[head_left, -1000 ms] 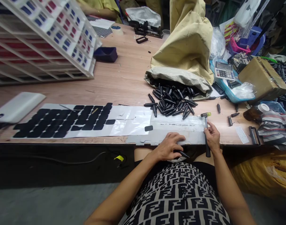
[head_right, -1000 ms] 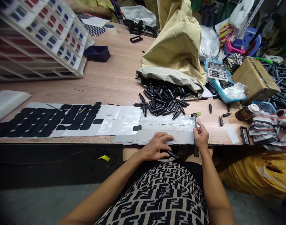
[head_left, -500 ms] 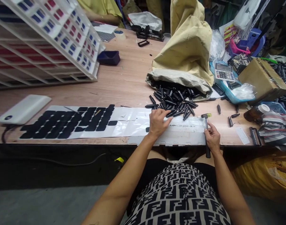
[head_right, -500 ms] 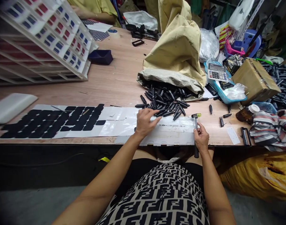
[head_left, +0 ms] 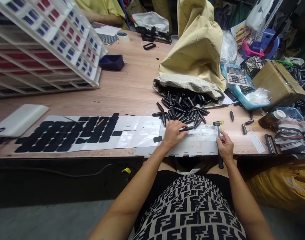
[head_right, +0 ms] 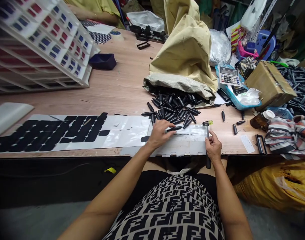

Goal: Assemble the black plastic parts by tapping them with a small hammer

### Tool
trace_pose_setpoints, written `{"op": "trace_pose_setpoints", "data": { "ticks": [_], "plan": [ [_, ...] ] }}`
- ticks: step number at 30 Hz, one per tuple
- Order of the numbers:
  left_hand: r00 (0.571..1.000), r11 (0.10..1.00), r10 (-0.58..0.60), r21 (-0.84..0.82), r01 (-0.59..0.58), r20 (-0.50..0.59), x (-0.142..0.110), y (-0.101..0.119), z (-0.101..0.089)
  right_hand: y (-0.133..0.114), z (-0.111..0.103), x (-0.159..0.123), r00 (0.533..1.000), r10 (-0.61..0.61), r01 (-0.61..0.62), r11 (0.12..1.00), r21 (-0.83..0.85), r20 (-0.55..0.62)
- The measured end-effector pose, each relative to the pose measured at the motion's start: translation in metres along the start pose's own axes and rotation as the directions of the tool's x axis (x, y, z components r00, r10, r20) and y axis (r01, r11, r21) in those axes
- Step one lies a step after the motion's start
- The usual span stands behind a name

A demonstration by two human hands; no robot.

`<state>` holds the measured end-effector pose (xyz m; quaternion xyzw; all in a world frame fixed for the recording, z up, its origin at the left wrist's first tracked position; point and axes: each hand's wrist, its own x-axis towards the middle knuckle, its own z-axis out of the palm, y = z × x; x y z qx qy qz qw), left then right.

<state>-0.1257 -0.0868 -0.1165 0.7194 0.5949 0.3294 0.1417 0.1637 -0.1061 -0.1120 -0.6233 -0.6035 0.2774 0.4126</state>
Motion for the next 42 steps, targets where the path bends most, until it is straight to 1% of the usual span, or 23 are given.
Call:
{"op": "trace_pose_setpoints", "data": {
  "ticks": [2, 4, 7, 12, 14, 16, 18, 20, 23, 26, 28, 29, 31, 34, 36, 42],
  "plan": [
    [0.993, 0.997, 0.026, -0.073, -0.017, 0.117, -0.006, 0.008, 0.009, 0.001, 0.0, 0.0, 1.0, 0.0, 0.0, 1.0, 0.002, -0.005],
    [0.986, 0.994, -0.008, -0.102, 0.026, 0.168, -0.01, 0.011, 0.019, 0.002, 0.0, 0.001, 1.0, -0.003, 0.003, 1.0, 0.002, -0.002],
    [0.983, 0.991, -0.052, -0.111, 0.073, 0.178, -0.011, 0.01, 0.029, 0.001, -0.001, 0.001, 1.0, -0.015, 0.015, 1.0, -0.003, 0.002],
    [0.983, 0.991, -0.039, -0.12, 0.061, 0.179, -0.01, 0.008, 0.029, -0.007, -0.001, -0.009, 0.999, -0.051, 0.051, 0.998, -0.048, -0.006],
    [0.984, 0.991, -0.044, -0.118, 0.065, 0.17, -0.01, 0.008, 0.029, -0.013, 0.001, -0.019, 0.995, -0.091, 0.092, 0.994, -0.054, 0.026],
    [0.986, 0.991, -0.042, -0.122, 0.062, 0.16, -0.011, 0.008, 0.029, -0.021, 0.004, -0.031, 0.987, -0.134, 0.138, 0.99, -0.038, 0.09],
    [0.988, 0.99, -0.031, -0.131, 0.051, 0.152, -0.011, 0.007, 0.031, -0.029, 0.009, -0.041, 0.97, -0.18, 0.186, 0.982, -0.025, 0.164],
    [0.989, 0.99, -0.02, -0.134, 0.039, 0.143, -0.012, 0.005, 0.032, -0.037, 0.012, -0.048, 0.949, -0.231, 0.244, 0.969, -0.033, 0.213],
    [0.991, 0.992, -0.004, -0.126, 0.02, 0.134, -0.012, 0.004, 0.033, -0.044, 0.016, -0.053, 0.921, -0.325, 0.346, 0.936, -0.068, 0.217],
    [0.991, 0.994, 0.014, -0.109, 0.001, 0.131, -0.012, 0.003, 0.033, -0.046, 0.018, -0.054, 0.878, -0.425, 0.454, 0.885, -0.102, 0.22],
    [0.991, 0.995, 0.025, -0.101, -0.012, 0.128, -0.012, 0.004, 0.034, -0.045, 0.02, -0.054, 0.851, -0.464, 0.503, 0.855, -0.126, 0.246],
    [0.992, 0.995, 0.03, -0.097, -0.018, 0.125, -0.012, 0.004, 0.034, -0.043, 0.021, -0.054, 0.845, -0.469, 0.512, 0.848, -0.138, 0.256],
    [0.991, 0.995, 0.038, -0.091, -0.026, 0.126, -0.013, 0.004, 0.034, -0.04, 0.022, -0.053, 0.855, -0.45, 0.498, 0.852, -0.161, 0.259],
    [0.989, 0.995, 0.044, -0.09, -0.031, 0.142, -0.013, 0.004, 0.033, -0.038, 0.021, -0.05, 0.896, -0.378, 0.42, 0.892, -0.168, 0.234],
    [0.987, 0.995, 0.044, -0.09, -0.03, 0.154, -0.013, 0.005, 0.032, -0.038, 0.019, -0.05, 0.914, -0.341, 0.379, 0.911, -0.162, 0.222],
    [0.985, 0.996, 0.03, -0.082, -0.016, 0.168, -0.012, 0.007, 0.03, -0.035, 0.018, -0.048, 0.911, -0.32, 0.364, 0.92, -0.147, 0.259]
  ]
}}
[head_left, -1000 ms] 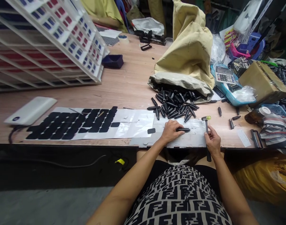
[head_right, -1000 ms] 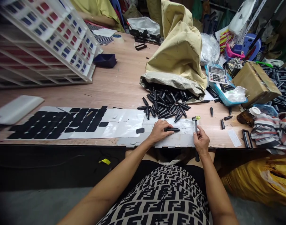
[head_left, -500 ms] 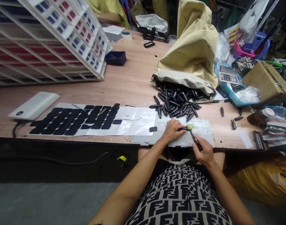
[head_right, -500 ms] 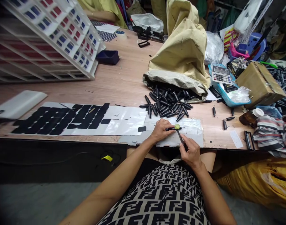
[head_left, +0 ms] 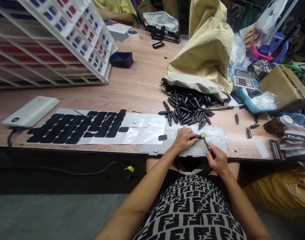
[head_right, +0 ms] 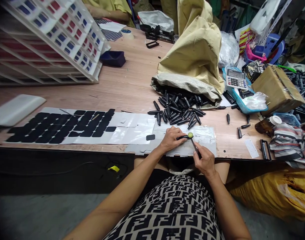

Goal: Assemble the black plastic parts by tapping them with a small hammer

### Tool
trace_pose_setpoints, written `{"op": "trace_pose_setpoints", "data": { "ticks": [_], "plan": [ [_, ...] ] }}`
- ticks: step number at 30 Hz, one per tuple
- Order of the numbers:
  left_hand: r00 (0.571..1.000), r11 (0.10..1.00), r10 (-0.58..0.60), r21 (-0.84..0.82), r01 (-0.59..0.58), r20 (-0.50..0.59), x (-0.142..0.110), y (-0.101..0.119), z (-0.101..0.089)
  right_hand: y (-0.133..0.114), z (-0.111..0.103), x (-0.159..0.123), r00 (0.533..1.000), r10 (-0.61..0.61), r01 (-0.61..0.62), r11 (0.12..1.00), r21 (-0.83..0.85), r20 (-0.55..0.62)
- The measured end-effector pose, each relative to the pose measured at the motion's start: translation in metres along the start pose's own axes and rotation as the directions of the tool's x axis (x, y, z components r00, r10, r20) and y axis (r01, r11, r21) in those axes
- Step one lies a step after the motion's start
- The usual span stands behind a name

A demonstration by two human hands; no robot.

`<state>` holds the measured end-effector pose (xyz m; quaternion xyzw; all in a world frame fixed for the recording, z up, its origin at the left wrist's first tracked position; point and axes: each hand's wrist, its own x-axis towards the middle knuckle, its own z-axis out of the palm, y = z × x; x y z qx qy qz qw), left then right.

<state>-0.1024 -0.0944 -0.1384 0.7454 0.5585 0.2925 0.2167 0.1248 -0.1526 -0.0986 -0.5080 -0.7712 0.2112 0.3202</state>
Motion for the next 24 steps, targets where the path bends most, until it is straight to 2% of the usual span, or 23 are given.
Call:
{"op": "trace_pose_setpoints", "data": {
  "ticks": [5, 10, 13, 16, 21, 24],
  "plan": [
    [1.0, 1.0, 0.001, 0.0, -0.001, -0.003, -0.001, 0.001, -0.001, 0.016, -0.007, 0.011, 0.99, 0.116, -0.113, 0.993, 0.04, -0.083],
    [1.0, 1.0, -0.02, -0.021, 0.02, -0.002, -0.001, 0.002, -0.002, 0.049, -0.02, 0.03, 0.923, 0.307, -0.272, 0.947, 0.17, -0.231],
    [1.0, 0.999, -0.011, -0.033, 0.012, 0.025, 0.0, 0.003, -0.005, 0.063, -0.021, 0.036, 0.883, 0.401, -0.329, 0.899, 0.289, -0.242],
    [0.997, 0.997, 0.046, -0.068, -0.042, 0.066, -0.005, 0.007, -0.01, 0.064, -0.02, 0.036, 0.881, 0.427, -0.354, 0.88, 0.316, -0.205],
    [0.948, 0.967, 0.24, -0.135, -0.215, 0.209, -0.037, 0.02, -0.017, 0.056, -0.022, 0.034, 0.89, 0.419, -0.359, 0.888, 0.288, -0.181],
    [0.931, 0.965, 0.264, -0.08, -0.251, 0.252, -0.063, 0.027, -0.017, 0.053, -0.023, 0.034, 0.89, 0.413, -0.358, 0.895, 0.265, -0.191]
  ]
}}
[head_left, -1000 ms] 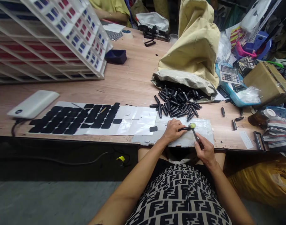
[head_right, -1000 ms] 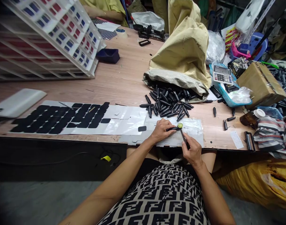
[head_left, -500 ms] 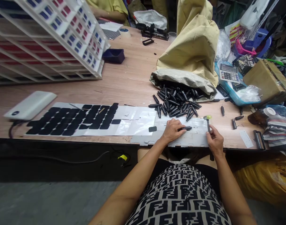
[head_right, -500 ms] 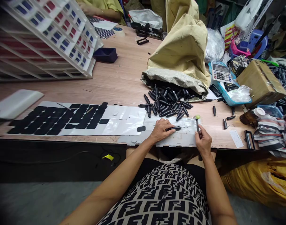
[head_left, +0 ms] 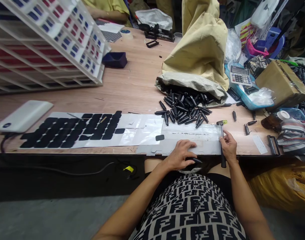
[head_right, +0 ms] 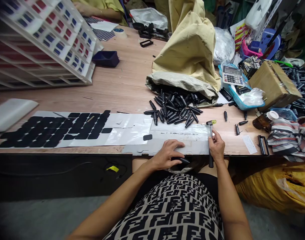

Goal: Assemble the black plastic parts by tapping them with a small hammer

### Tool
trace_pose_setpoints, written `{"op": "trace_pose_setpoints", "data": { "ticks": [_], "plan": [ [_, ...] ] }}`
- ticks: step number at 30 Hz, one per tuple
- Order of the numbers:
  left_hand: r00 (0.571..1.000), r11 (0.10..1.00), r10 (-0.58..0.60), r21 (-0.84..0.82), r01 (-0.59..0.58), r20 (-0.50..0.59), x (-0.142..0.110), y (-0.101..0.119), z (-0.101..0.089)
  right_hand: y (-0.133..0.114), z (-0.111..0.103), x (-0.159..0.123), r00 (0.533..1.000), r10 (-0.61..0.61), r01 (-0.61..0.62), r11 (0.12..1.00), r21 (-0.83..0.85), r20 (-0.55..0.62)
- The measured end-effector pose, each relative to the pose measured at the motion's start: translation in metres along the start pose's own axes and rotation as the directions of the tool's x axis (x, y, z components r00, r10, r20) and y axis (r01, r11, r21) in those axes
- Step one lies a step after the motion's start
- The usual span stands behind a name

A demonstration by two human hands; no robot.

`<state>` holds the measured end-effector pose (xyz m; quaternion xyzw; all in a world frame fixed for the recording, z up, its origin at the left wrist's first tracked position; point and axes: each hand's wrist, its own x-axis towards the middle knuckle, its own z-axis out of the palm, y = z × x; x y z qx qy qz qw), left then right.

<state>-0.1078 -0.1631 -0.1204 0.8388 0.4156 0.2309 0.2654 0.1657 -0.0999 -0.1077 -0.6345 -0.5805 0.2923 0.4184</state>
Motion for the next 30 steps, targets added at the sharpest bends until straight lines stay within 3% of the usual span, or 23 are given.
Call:
{"op": "trace_pose_setpoints", "data": {
  "ticks": [4, 7, 9, 11, 13, 16, 20, 27, 28, 30],
  "plan": [
    [1.0, 0.999, -0.005, 0.053, 0.005, -0.005, -0.013, 0.007, 0.004, -0.001, 0.001, 0.0, 1.0, -0.002, 0.002, 1.0, -0.015, -0.003],
    [0.988, 0.996, -0.082, 0.027, 0.086, -0.131, -0.001, -0.001, -0.003, -0.001, 0.001, -0.001, 1.0, -0.01, 0.01, 1.0, -0.023, -0.002],
    [0.94, 0.977, -0.194, 0.034, 0.211, -0.28, 0.017, -0.011, -0.013, 0.0, 0.0, -0.001, 1.0, -0.022, 0.022, 0.999, -0.031, -0.006],
    [0.863, 0.938, -0.288, 0.06, 0.342, -0.414, 0.039, -0.024, -0.025, 0.0, 0.0, -0.001, 0.999, -0.032, 0.032, 0.999, -0.036, -0.006],
    [0.81, 0.902, -0.323, 0.101, 0.421, -0.49, 0.059, -0.036, -0.035, 0.001, 0.0, -0.001, 0.999, -0.036, 0.035, 0.999, -0.037, -0.002],
    [0.81, 0.875, -0.315, 0.18, 0.45, -0.495, 0.082, -0.049, -0.042, 0.005, 0.0, -0.001, 0.999, -0.048, 0.048, 0.998, -0.04, 0.001],
    [0.815, 0.851, -0.348, 0.21, 0.482, -0.463, 0.093, -0.055, -0.039, 0.008, 0.0, 0.0, 0.998, -0.055, 0.055, 0.997, -0.051, 0.001],
    [0.746, 0.854, -0.393, 0.088, 0.513, -0.538, 0.071, -0.05, -0.041, 0.003, 0.0, -0.002, 0.999, -0.044, 0.044, 0.998, -0.035, 0.003],
    [0.744, 0.862, -0.393, 0.066, 0.502, -0.54, 0.066, -0.047, -0.041, 0.002, 0.0, -0.002, 0.999, -0.045, 0.045, 0.998, -0.037, 0.004],
    [0.785, 0.895, -0.369, 0.037, 0.444, -0.498, 0.059, -0.042, -0.037, 0.001, 0.0, -0.002, 0.999, -0.045, 0.045, 0.998, -0.045, 0.002]
  ]
}}
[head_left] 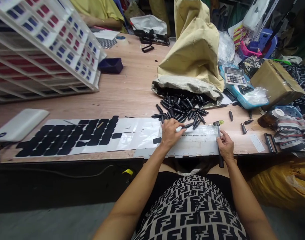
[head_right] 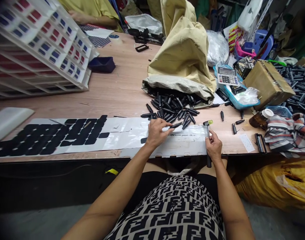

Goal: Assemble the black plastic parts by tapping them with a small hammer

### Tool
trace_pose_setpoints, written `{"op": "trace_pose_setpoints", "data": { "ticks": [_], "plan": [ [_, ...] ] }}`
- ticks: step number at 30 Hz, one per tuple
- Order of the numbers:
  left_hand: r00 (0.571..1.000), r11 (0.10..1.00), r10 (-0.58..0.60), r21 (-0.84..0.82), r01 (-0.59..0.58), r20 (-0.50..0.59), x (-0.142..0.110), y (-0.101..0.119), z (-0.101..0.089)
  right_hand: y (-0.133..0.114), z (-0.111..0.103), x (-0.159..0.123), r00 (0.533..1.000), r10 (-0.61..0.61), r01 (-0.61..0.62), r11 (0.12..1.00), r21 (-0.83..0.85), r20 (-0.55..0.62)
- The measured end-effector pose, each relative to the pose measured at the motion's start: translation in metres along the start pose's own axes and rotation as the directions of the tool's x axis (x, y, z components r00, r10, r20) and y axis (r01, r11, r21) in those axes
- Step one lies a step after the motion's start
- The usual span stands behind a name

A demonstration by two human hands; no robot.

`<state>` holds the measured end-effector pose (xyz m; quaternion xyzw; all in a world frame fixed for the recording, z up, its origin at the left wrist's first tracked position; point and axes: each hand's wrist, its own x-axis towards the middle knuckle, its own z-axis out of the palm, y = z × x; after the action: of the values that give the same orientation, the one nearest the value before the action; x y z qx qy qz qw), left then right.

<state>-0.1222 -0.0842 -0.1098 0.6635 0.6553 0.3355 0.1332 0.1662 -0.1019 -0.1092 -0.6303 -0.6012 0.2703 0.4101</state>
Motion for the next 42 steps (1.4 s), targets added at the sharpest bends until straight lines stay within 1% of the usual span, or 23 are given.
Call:
{"op": "trace_pose_setpoints", "data": {
  "ticks": [2, 3, 4, 6, 9, 12, 14, 17, 19, 26, 28, 33, 39, 42],
  "plan": [
    [0.993, 0.997, 0.065, -0.059, -0.059, 0.098, -0.01, 0.002, 0.005, 0.001, 0.0, 0.001, 1.0, 0.003, -0.003, 1.0, -0.004, -0.006],
    [0.986, 0.994, 0.081, -0.084, -0.069, 0.145, -0.014, 0.003, 0.008, 0.002, 0.0, 0.001, 1.0, 0.005, -0.005, 1.0, -0.002, -0.007],
    [0.98, 0.993, 0.081, -0.101, -0.064, 0.179, -0.017, 0.004, 0.012, 0.003, 0.0, 0.001, 1.0, 0.005, -0.005, 1.0, 0.004, -0.006],
    [0.975, 0.993, 0.058, -0.117, -0.033, 0.213, -0.021, 0.004, 0.02, 0.003, -0.001, 0.0, 1.0, -0.004, 0.004, 1.0, 0.015, -0.002],
    [0.975, 0.992, 0.045, -0.129, -0.017, 0.219, -0.021, 0.003, 0.025, -0.004, -0.001, -0.008, 0.998, -0.055, 0.055, 0.998, 0.001, -0.007],
    [0.971, 0.989, 0.048, -0.145, -0.014, 0.233, -0.02, 0.003, 0.024, -0.021, 0.0, -0.023, 0.991, -0.136, 0.137, 0.991, -0.01, 0.016],
    [0.971, 0.989, 0.034, -0.151, 0.002, 0.237, -0.019, 0.003, 0.023, -0.033, 0.004, -0.034, 0.977, -0.196, 0.196, 0.981, 0.006, 0.081],
    [0.973, 0.987, -0.009, -0.154, 0.046, 0.231, -0.019, 0.005, 0.024, -0.047, 0.011, -0.046, 0.942, -0.258, 0.257, 0.966, 0.029, 0.213],
    [0.973, 0.985, -0.035, -0.157, 0.072, 0.227, -0.018, 0.006, 0.024, -0.051, 0.017, -0.051, 0.924, -0.281, 0.283, 0.959, 0.03, 0.26],
    [0.967, 0.981, -0.078, -0.153, 0.117, 0.242, -0.015, 0.008, 0.024, -0.054, 0.031, -0.055, 0.888, -0.357, 0.394, 0.916, -0.079, 0.291],
    [0.968, 0.981, -0.079, -0.155, 0.118, 0.238, -0.015, 0.008, 0.023, -0.054, 0.031, -0.054, 0.89, -0.355, 0.395, 0.914, -0.095, 0.287],
    [0.97, 0.981, -0.066, -0.161, 0.106, 0.235, -0.016, 0.009, 0.023, -0.055, 0.025, -0.051, 0.914, -0.33, 0.364, 0.924, -0.115, 0.237],
    [0.97, 0.981, -0.075, -0.156, 0.113, 0.231, -0.016, 0.009, 0.022, -0.049, 0.023, -0.053, 0.904, -0.328, 0.373, 0.919, -0.13, 0.274],
    [0.971, 0.981, -0.059, -0.166, 0.099, 0.23, -0.017, 0.008, 0.022, -0.041, 0.018, -0.044, 0.936, -0.285, 0.318, 0.936, -0.152, 0.207]
  ]
}}
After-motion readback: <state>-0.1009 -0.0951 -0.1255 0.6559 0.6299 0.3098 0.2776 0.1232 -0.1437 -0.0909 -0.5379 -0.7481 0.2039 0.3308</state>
